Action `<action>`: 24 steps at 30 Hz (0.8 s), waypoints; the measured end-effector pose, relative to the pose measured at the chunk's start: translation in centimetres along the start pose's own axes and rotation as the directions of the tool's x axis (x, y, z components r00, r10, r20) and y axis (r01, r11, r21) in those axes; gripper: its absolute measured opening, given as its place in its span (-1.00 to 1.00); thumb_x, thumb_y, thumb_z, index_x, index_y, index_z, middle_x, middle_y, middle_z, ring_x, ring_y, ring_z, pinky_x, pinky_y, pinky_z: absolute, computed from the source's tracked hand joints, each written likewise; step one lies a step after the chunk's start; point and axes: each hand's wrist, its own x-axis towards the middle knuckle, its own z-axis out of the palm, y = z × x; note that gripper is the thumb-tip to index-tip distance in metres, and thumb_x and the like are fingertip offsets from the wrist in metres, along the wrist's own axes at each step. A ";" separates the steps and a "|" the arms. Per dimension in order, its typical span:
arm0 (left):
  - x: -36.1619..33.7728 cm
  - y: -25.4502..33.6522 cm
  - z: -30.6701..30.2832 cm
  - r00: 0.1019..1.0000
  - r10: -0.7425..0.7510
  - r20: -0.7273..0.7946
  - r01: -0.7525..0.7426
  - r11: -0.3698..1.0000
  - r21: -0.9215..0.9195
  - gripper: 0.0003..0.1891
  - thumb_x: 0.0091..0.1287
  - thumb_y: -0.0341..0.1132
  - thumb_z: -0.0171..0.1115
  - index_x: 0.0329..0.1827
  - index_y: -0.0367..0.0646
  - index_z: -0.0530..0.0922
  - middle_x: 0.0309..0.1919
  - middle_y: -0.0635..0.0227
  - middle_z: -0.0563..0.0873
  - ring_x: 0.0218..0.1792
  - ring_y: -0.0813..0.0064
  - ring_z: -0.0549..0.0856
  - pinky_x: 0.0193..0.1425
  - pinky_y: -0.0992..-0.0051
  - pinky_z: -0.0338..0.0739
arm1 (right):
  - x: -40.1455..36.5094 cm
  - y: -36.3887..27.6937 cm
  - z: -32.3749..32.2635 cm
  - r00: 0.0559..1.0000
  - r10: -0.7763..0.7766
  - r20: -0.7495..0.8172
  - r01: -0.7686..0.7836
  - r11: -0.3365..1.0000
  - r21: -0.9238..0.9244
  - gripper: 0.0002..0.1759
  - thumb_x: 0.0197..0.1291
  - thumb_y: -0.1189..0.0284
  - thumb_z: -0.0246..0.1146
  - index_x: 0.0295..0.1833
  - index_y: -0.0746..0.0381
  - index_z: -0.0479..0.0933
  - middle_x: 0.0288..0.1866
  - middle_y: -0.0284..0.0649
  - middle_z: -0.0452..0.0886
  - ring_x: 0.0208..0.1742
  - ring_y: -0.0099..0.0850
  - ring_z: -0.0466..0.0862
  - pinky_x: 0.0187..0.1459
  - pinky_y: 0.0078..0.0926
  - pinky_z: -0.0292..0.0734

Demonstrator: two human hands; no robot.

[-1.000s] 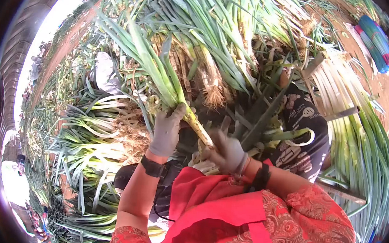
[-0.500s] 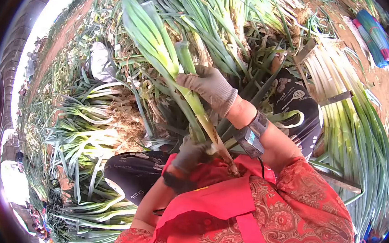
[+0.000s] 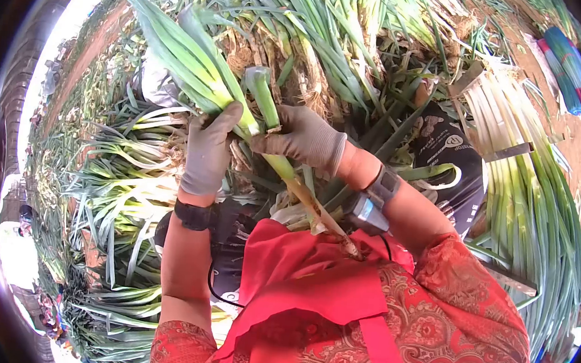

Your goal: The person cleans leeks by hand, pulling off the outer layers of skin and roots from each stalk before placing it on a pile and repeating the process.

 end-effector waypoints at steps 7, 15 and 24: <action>0.0 -1.4 2.2 0.927 -0.242 -0.287 0.172 0.953 -0.250 -0.72 0.35 -0.51 0.16 -0.02 -0.66 0.55 -0.03 -0.05 0.70 -0.03 0.33 0.73 0.16 0.51 0.61 | 0.7 2.1 0.2 0.980 -0.125 -0.158 0.048 0.907 -0.419 -0.53 0.16 0.25 0.44 0.12 0.23 0.55 -0.15 -0.27 0.71 -0.19 -0.43 0.68 -0.14 -0.45 0.57; 0.9 -0.7 2.6 0.688 -0.586 -0.427 0.469 0.809 -0.354 -0.79 0.26 -0.48 0.40 -0.09 -0.39 0.68 -0.25 0.36 0.73 -0.28 0.63 0.68 -0.18 0.62 0.58 | 1.5 4.0 1.0 0.898 -0.397 -0.188 0.086 0.579 -0.811 -0.66 0.12 0.16 0.38 -0.14 0.17 0.60 -0.33 -0.07 0.66 -0.26 -0.01 0.67 -0.25 -0.13 0.57; 0.1 1.2 1.2 0.705 -0.555 -0.441 0.534 0.825 -0.185 -0.82 0.31 -0.37 0.38 -0.13 -0.29 0.68 -0.31 0.41 0.73 -0.38 0.64 0.66 -0.32 0.64 0.53 | -5.8 5.3 -2.2 0.911 -0.001 -0.413 -0.310 0.659 -0.685 -0.64 0.17 0.14 0.35 -0.17 0.24 0.61 -0.39 0.00 0.65 -0.35 -0.08 0.71 -0.31 -0.22 0.57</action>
